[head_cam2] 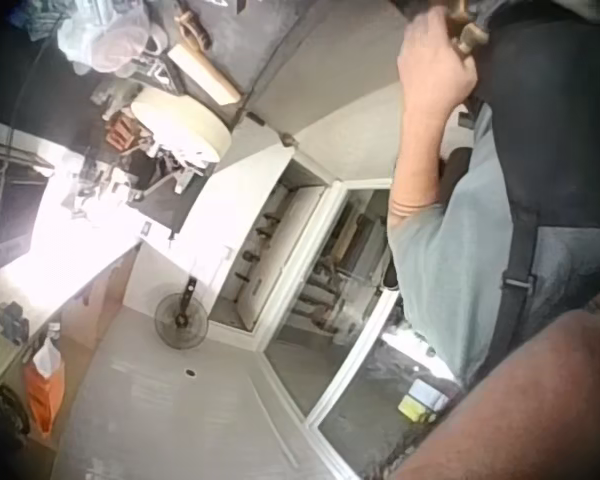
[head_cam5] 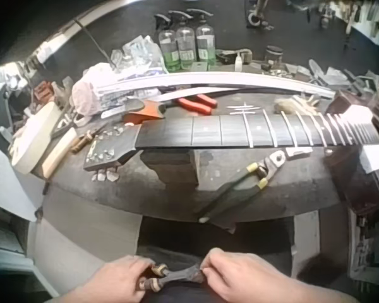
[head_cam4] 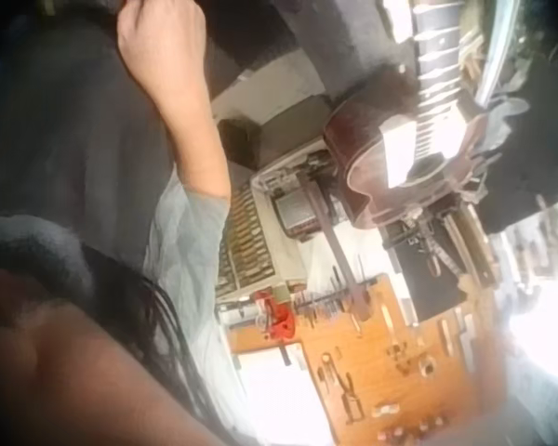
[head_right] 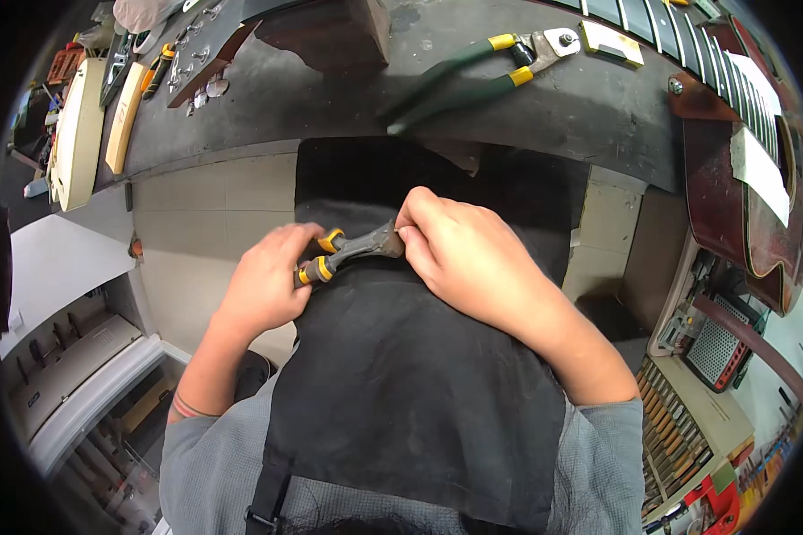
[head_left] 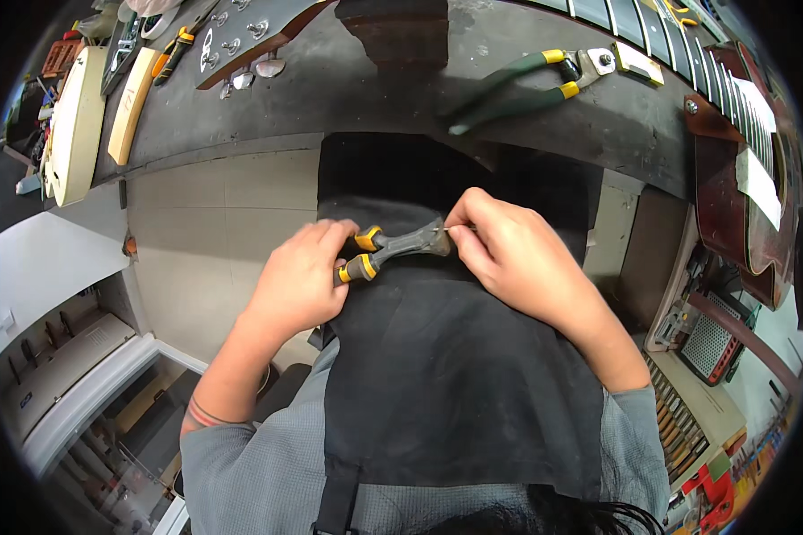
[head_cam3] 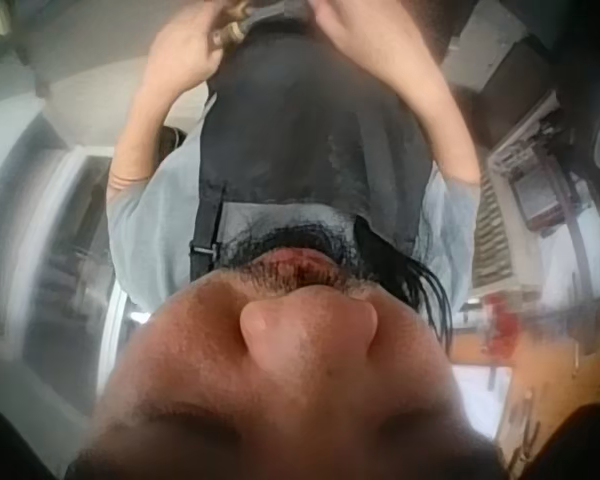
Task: The person uses pliers to press metal frets into the slots of a guitar neck. They repeatedly pick up frets, position them, and hammer them into place using the pliers as a tool. The process is performed one fret at a time along the fretboard.
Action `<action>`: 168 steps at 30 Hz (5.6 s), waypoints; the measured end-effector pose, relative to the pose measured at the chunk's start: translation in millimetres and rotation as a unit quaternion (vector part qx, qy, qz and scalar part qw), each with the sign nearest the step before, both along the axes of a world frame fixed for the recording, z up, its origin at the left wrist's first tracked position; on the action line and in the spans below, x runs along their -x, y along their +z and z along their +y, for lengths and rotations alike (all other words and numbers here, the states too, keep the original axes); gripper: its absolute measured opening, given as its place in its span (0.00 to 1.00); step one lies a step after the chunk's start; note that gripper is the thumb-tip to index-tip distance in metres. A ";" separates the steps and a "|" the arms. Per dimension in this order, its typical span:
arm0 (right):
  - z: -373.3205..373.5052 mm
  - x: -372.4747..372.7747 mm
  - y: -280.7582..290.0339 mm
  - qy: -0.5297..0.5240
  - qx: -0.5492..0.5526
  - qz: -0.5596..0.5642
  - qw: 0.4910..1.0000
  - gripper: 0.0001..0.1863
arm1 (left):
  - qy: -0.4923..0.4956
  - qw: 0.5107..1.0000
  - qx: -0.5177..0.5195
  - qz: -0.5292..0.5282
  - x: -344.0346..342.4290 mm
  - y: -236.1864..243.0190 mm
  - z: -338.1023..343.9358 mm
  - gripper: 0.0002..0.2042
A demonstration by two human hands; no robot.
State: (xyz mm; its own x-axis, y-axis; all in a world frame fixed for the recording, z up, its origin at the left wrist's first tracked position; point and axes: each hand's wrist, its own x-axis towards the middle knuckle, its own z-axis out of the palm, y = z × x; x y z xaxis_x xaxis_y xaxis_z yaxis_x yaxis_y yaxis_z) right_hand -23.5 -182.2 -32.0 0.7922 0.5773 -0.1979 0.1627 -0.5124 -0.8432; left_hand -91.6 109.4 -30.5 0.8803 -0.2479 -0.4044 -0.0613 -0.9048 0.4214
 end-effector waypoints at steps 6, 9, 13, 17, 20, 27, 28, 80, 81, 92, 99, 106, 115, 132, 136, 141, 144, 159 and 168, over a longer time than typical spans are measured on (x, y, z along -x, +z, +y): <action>17.0 -3.0 -31.9 0.032 0.074 -0.040 0.996 0.05 | -0.002 0.999 0.052 0.017 -2.7 -57.1 16.7 0.24; 20.2 -8.1 -26.9 0.037 0.112 -0.058 0.991 0.04 | -0.015 0.995 0.095 -0.026 -11.5 -76.5 19.7 0.26; 22.2 -12.3 -22.6 0.029 0.132 -0.070 0.988 0.04 | -0.041 0.992 0.096 -0.071 -21.8 -100.1 22.4 0.22; 21.3 -18.5 -17.1 0.023 0.117 -0.052 0.992 0.05 | -0.061 0.982 0.119 -0.132 -26.0 -112.1 28.3 0.21; 19.0 -22.4 -13.9 0.040 0.027 0.044 0.998 0.06 | -0.079 0.971 0.166 -0.151 -23.4 -116.0 40.9 0.19; 15.2 -12.5 -54.3 -0.020 -0.119 0.249 0.961 0.08 | 0.187 0.903 0.359 -0.146 36.3 -126.4 64.5 0.18; 14.3 -10.2 -54.7 -0.025 -0.116 0.250 0.961 0.08 | 0.282 0.842 0.435 -0.150 42.6 -115.5 55.7 0.21; 54.9 -32.4 15.8 0.125 -0.173 -0.353 0.911 0.07 | 0.152 0.806 -0.176 -0.544 -89.7 6.4 122.8 0.20; 32.2 -42.7 15.6 0.045 -0.110 -0.404 0.907 0.09 | 0.112 0.799 -0.081 -0.585 -74.5 2.4 113.1 0.18; -16.4 -100.9 2.9 -0.071 0.051 -0.484 0.871 0.06 | -0.234 0.872 0.198 -0.382 -41.6 -11.2 -12.3 0.22; -23.7 -96.0 0.1 -0.081 -0.035 -0.490 0.867 0.08 | -0.143 0.896 0.123 -0.402 -62.2 -5.2 -31.6 0.20; -44.0 -80.3 -1.9 -0.043 -0.151 -0.524 0.837 0.13 | -0.057 0.948 0.111 -0.291 -99.9 26.7 -101.7 0.28; -89.2 -14.0 24.5 -0.101 -0.216 -0.387 0.891 0.05 | -0.165 0.879 0.392 -0.214 -108.7 36.8 -102.8 0.12; -118.5 51.0 62.3 -0.189 -0.220 -0.396 0.871 0.10 | -0.125 0.901 0.128 -0.395 -173.1 8.9 -204.7 0.32; -119.3 54.8 61.4 -0.190 -0.218 -0.388 0.875 0.10 | -0.296 0.866 0.332 -0.229 -163.5 12.9 -195.9 0.22; -120.2 53.5 50.2 -0.196 -0.250 -0.373 0.872 0.09 | -0.253 0.875 0.341 -0.233 -126.3 34.3 -161.4 0.07; -111.8 46.0 47.9 -0.191 -0.278 -0.357 0.871 0.10 | -0.149 0.916 0.049 -0.369 -126.3 39.5 -165.2 0.25; -93.9 33.7 23.2 -0.261 -0.276 -0.221 0.898 0.09 | -0.056 0.842 0.471 0.256 -82.7 35.1 -144.2 0.44; -75.6 8.7 24.0 -0.163 -0.098 -0.418 0.888 0.15 | -0.127 0.741 0.498 0.432 -95.0 -3.0 -169.8 0.31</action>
